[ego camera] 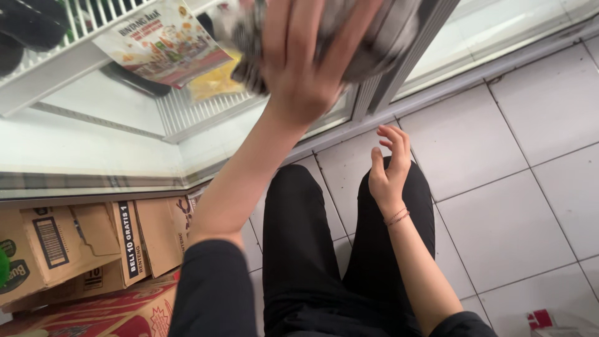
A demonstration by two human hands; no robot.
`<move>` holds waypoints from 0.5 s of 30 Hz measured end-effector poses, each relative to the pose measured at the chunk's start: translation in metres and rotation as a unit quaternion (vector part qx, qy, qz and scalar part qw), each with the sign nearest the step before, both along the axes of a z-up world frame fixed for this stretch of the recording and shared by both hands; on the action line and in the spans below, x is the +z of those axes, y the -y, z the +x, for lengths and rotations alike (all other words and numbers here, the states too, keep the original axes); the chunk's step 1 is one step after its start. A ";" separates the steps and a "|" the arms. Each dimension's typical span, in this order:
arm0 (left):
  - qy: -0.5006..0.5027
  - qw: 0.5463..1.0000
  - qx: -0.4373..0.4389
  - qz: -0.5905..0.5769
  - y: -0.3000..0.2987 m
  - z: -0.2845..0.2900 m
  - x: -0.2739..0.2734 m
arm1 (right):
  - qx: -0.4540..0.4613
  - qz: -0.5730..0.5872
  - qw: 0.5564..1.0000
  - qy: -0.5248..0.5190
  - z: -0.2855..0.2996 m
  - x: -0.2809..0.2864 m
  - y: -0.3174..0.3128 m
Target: The person wipes the glass door of a commercial refrigerator with a cloth, then sprays a cleaning solution and continues wiping the surface. The task involves cleaning the exterior glass of the fridge.
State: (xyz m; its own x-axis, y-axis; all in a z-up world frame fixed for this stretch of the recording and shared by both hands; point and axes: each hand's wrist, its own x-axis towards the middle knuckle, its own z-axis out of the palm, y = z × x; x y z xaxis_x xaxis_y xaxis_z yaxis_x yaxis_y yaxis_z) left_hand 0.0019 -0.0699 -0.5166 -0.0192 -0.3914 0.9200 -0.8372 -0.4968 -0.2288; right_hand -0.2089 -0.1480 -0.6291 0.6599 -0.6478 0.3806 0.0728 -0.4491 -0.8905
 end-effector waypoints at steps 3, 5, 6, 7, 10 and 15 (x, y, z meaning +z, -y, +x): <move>-0.020 0.998 0.021 0.059 0.030 -0.007 -0.001 | -0.006 0.002 1.000 -0.002 -0.007 0.002 0.006; 0.036 0.987 -0.005 0.157 0.036 -0.009 -0.039 | -0.011 0.007 1.000 -0.005 -0.009 0.002 0.009; 0.062 0.978 -0.016 0.197 0.039 -0.007 -0.068 | -0.012 0.009 1.000 -0.009 -0.009 0.002 0.011; 0.063 0.972 -0.025 0.225 0.038 -0.010 -0.104 | -0.011 0.013 1.000 -0.015 -0.011 0.000 0.010; 0.058 0.952 -0.045 0.298 0.033 -0.009 -0.226 | -0.007 0.012 1.000 -0.025 -0.014 -0.006 0.009; -0.166 0.888 -0.192 0.382 -0.002 -0.003 -0.363 | 0.020 -0.014 0.998 -0.053 -0.017 -0.013 0.000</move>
State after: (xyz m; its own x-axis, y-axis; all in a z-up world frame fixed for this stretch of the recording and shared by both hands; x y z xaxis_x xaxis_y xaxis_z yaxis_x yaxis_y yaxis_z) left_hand -0.0010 -0.0678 -0.8797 -0.0635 -0.9278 0.3677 -0.9958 0.0344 -0.0853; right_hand -0.2260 -0.1482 -0.6425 0.7230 -0.6097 0.3250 -0.0022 -0.4724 -0.8814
